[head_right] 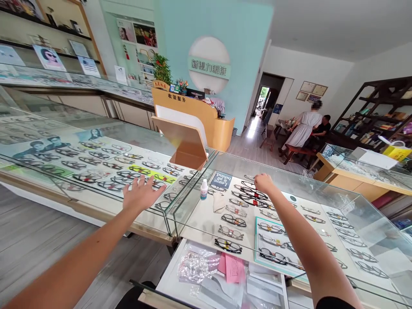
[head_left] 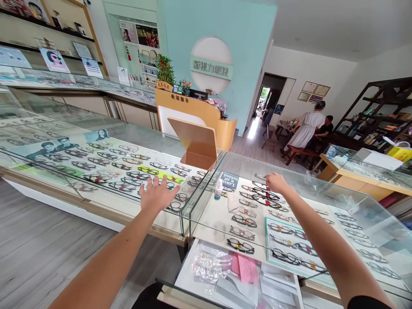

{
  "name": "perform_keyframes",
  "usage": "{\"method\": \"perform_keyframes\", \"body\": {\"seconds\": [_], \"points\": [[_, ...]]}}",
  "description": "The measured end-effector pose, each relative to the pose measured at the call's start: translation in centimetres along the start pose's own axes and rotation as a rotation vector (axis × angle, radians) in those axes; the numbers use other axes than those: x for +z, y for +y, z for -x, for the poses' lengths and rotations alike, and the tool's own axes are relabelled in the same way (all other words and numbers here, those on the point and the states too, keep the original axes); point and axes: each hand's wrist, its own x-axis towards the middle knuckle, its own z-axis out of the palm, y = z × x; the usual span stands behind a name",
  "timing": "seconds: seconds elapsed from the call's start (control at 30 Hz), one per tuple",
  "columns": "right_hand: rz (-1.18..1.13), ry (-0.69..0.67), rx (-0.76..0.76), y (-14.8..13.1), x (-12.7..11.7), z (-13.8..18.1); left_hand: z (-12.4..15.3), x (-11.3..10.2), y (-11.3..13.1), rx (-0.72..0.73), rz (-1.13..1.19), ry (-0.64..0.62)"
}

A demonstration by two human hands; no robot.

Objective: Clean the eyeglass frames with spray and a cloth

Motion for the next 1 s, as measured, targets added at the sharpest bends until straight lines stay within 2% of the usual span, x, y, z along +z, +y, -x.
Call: {"method": "perform_keyframes", "body": {"seconds": [0.17,0.23,0.3,0.37,0.47,0.53,0.6,0.67,0.77,0.9,1.0], "points": [[-0.028,0.138,-0.058,-1.0,-2.5,3.5,0.1,-0.2,0.0,-0.004,0.019,-0.011],[-0.104,0.239,-0.156,-2.0,-3.9,6.6,0.1,-0.1,0.0,-0.003,0.025,-0.008],[-0.206,0.280,-0.276,-3.6,-5.3,10.9,0.0,0.1,0.0,-0.005,0.029,-0.003],[-0.333,0.229,-0.408,-5.4,-6.6,15.8,-0.2,0.3,0.0,-0.008,0.032,-0.005],[-0.478,0.048,-0.562,-8.2,-7.7,23.0,-0.2,0.3,0.0,-0.009,0.034,-0.017],[-0.538,-0.085,-0.626,-10.0,-7.4,26.5,-0.1,0.3,0.0,-0.004,0.037,-0.021],[-0.567,-0.212,-0.625,-11.7,-6.2,28.4,0.1,0.2,0.1,0.003,0.044,-0.012],[-0.575,-0.315,-0.602,-13.3,-3.9,28.7,0.2,0.2,0.3,0.000,0.049,-0.012],[-0.535,-0.370,-0.549,-16.0,0.8,26.9,0.3,0.1,0.5,-0.009,0.048,-0.010],[-0.388,-0.296,-0.405,-20.3,7.5,21.5,0.4,-0.1,0.6,-0.016,0.045,-0.013],[-0.290,-0.249,-0.262,-22.9,10.9,15.9,0.6,-0.2,0.5,-0.008,0.050,-0.025]]}}
